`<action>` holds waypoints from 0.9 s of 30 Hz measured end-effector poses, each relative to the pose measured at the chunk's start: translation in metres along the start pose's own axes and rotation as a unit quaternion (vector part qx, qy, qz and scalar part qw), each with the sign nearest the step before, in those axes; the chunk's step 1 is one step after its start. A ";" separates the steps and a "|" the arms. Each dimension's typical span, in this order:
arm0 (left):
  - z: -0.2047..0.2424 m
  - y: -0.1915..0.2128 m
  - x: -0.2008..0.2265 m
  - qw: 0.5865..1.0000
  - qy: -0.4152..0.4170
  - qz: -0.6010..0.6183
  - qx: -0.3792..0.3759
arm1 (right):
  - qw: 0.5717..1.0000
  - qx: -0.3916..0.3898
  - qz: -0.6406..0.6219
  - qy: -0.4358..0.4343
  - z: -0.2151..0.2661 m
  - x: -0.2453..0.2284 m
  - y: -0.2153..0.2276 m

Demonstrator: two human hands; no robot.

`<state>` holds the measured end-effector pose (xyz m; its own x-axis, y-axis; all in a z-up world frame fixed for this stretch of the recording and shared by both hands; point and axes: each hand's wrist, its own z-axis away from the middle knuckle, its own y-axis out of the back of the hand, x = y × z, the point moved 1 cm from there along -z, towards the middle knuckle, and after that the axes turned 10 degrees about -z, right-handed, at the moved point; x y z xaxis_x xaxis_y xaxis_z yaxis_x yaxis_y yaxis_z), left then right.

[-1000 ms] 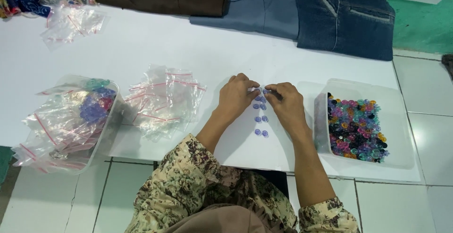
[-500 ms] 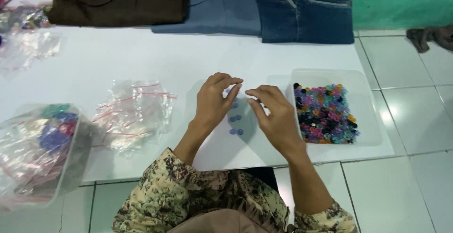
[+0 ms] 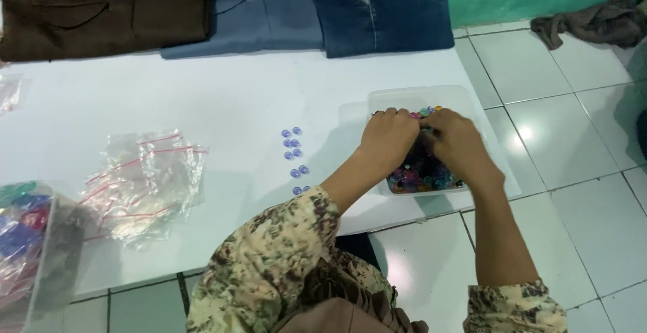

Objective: Sorting small colorful buttons from a plastic container and placing them into small transparent plastic bags for packaging.

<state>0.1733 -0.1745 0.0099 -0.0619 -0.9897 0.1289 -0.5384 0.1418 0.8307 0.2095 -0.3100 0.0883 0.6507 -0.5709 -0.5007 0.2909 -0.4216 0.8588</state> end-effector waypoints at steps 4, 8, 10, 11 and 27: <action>-0.007 -0.013 -0.004 0.998 -0.028 -0.040 -0.039 | 0.995 -0.063 0.070 -0.035 0.000 0.005 -0.013; -0.011 -0.013 -0.005 0.995 -0.054 -0.057 -0.059 | 0.991 -0.066 0.091 -0.074 -0.003 0.015 -0.022; -0.012 -0.011 -0.006 0.994 -0.056 -0.071 -0.067 | 0.989 -0.067 0.112 -0.075 -0.003 0.018 -0.025; -0.013 -0.009 -0.006 0.993 -0.053 -0.070 -0.075 | 0.988 -0.066 0.116 -0.073 -0.002 0.017 -0.024; -0.013 -0.016 -0.012 0.989 -0.061 -0.050 -0.121 | 0.994 0.050 -0.013 -0.101 0.008 -0.005 -0.003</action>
<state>0.1939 -0.1647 0.0022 -0.1283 -0.9916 -0.0141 -0.3305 0.0293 0.9434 0.1996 -0.3116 0.0867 0.4868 -0.6841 -0.5431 0.2277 -0.5009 0.8350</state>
